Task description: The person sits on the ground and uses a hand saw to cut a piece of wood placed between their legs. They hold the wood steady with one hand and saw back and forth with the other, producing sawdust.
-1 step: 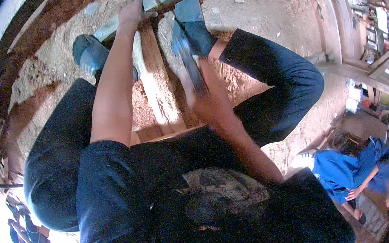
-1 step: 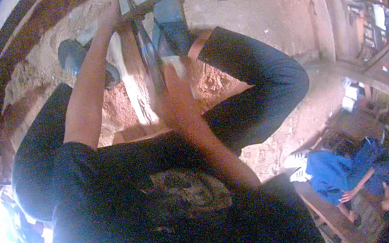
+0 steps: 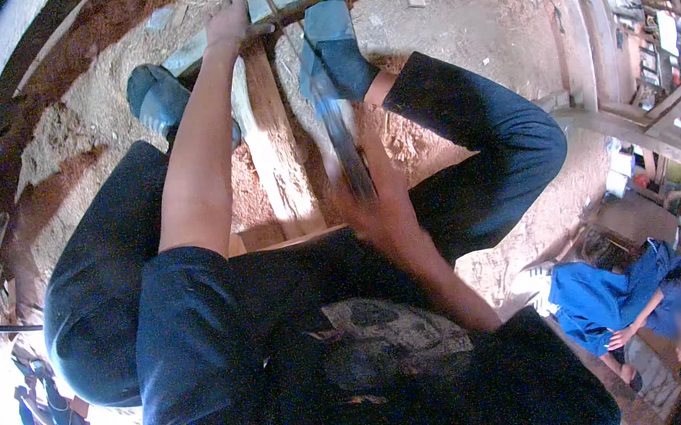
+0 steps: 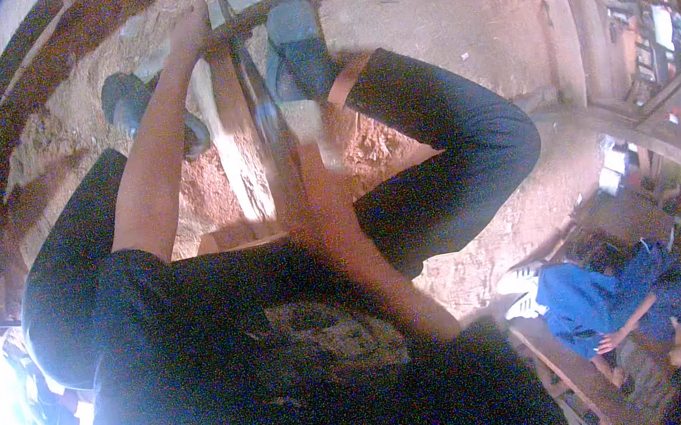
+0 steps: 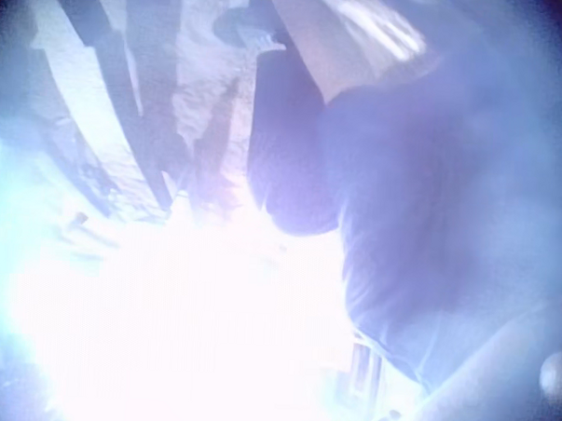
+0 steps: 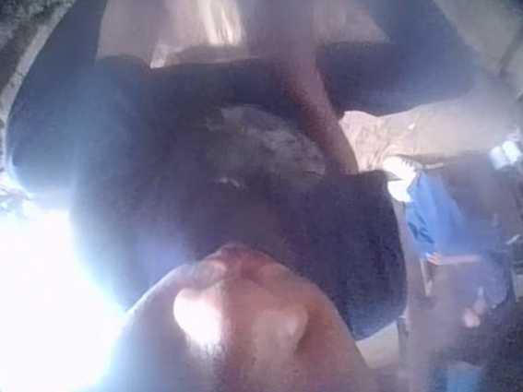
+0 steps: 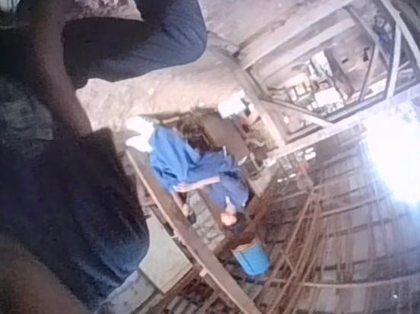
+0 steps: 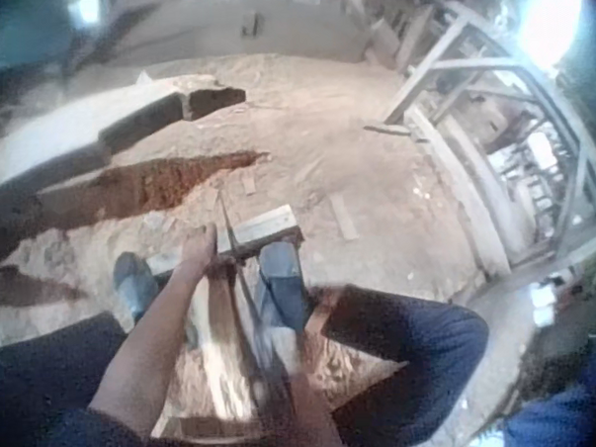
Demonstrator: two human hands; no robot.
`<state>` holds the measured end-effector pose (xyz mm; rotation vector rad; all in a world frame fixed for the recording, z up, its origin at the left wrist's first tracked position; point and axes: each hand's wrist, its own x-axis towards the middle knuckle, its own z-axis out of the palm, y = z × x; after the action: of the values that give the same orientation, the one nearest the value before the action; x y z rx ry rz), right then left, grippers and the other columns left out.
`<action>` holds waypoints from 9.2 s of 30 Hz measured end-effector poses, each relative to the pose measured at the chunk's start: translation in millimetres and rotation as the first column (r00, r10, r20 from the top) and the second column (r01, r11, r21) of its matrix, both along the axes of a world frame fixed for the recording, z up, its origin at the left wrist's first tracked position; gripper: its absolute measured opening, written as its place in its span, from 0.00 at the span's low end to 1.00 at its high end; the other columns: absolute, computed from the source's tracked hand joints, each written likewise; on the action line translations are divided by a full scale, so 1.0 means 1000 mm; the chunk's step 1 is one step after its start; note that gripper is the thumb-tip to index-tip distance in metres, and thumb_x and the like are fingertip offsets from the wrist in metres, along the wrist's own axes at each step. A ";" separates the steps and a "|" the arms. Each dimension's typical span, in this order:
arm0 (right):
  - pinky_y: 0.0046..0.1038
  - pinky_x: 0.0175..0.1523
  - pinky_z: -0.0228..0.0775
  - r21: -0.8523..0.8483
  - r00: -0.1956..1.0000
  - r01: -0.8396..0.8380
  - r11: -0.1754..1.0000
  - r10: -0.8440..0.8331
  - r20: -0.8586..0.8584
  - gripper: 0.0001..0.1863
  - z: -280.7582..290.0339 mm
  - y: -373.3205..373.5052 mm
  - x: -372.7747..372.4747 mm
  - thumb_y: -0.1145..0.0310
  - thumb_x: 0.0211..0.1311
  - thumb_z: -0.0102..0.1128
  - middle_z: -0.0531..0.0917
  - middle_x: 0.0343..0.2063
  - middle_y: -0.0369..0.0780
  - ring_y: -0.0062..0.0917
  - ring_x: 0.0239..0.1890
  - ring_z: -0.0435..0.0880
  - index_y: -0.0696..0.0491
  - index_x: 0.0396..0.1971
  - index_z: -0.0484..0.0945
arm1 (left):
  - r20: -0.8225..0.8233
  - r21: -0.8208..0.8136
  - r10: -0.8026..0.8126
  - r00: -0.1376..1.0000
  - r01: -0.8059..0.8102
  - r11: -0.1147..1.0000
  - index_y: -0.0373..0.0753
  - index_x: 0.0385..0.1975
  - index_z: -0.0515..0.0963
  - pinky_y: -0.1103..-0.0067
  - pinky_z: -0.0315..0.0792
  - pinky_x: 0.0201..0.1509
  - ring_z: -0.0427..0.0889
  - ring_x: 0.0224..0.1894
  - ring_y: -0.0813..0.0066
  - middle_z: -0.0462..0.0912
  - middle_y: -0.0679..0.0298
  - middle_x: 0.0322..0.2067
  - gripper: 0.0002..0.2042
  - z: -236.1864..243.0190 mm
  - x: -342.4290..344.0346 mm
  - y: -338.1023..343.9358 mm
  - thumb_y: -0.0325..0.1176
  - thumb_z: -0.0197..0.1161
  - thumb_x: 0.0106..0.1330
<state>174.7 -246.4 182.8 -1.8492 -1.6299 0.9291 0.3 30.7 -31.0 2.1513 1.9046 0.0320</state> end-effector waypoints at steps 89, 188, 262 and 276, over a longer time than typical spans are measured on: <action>0.25 0.57 0.67 -0.460 0.923 0.094 0.883 -0.250 -0.291 0.22 -0.004 0.030 0.079 0.73 0.65 0.56 0.82 0.45 0.48 0.26 0.49 0.80 0.63 0.58 0.70 | -0.259 -0.009 -0.404 0.877 0.416 0.909 0.39 0.46 0.70 0.62 0.74 0.52 0.81 0.48 0.56 0.81 0.54 0.44 0.29 0.016 0.041 0.022 0.56 0.67 0.55; 0.31 0.47 0.74 -0.077 0.927 0.124 0.989 -0.144 -0.346 0.22 -0.059 0.040 0.080 0.75 0.59 0.57 0.82 0.38 0.50 0.38 0.42 0.84 0.58 0.55 0.72 | -0.129 -0.102 -0.249 0.960 0.237 0.966 0.38 0.48 0.71 0.61 0.76 0.52 0.81 0.49 0.51 0.80 0.52 0.47 0.33 0.026 0.043 0.032 0.60 0.67 0.53; 0.34 0.63 0.64 0.054 0.977 -0.211 0.976 0.213 -0.030 0.28 -0.089 0.017 0.015 0.78 0.62 0.54 0.73 0.58 0.52 0.35 0.61 0.73 0.62 0.63 0.63 | 0.177 0.176 -0.012 0.984 -0.020 0.984 0.34 0.47 0.71 0.64 0.75 0.54 0.81 0.48 0.50 0.80 0.47 0.44 0.39 0.014 -0.037 -0.020 0.65 0.67 0.47; 0.28 0.43 0.73 -0.026 0.986 -0.127 0.992 0.123 -0.109 0.30 -0.075 0.017 0.017 0.82 0.58 0.52 0.80 0.38 0.44 0.26 0.37 0.80 0.55 0.63 0.65 | 0.162 0.067 -0.005 0.987 -0.006 0.998 0.36 0.49 0.71 0.61 0.75 0.51 0.83 0.45 0.48 0.83 0.46 0.41 0.42 -0.003 -0.040 -0.022 0.71 0.62 0.48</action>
<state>191.5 -229.8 107.7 -1.7029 -1.6896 1.0952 -39.9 8.5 -34.3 2.1195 1.8371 0.2666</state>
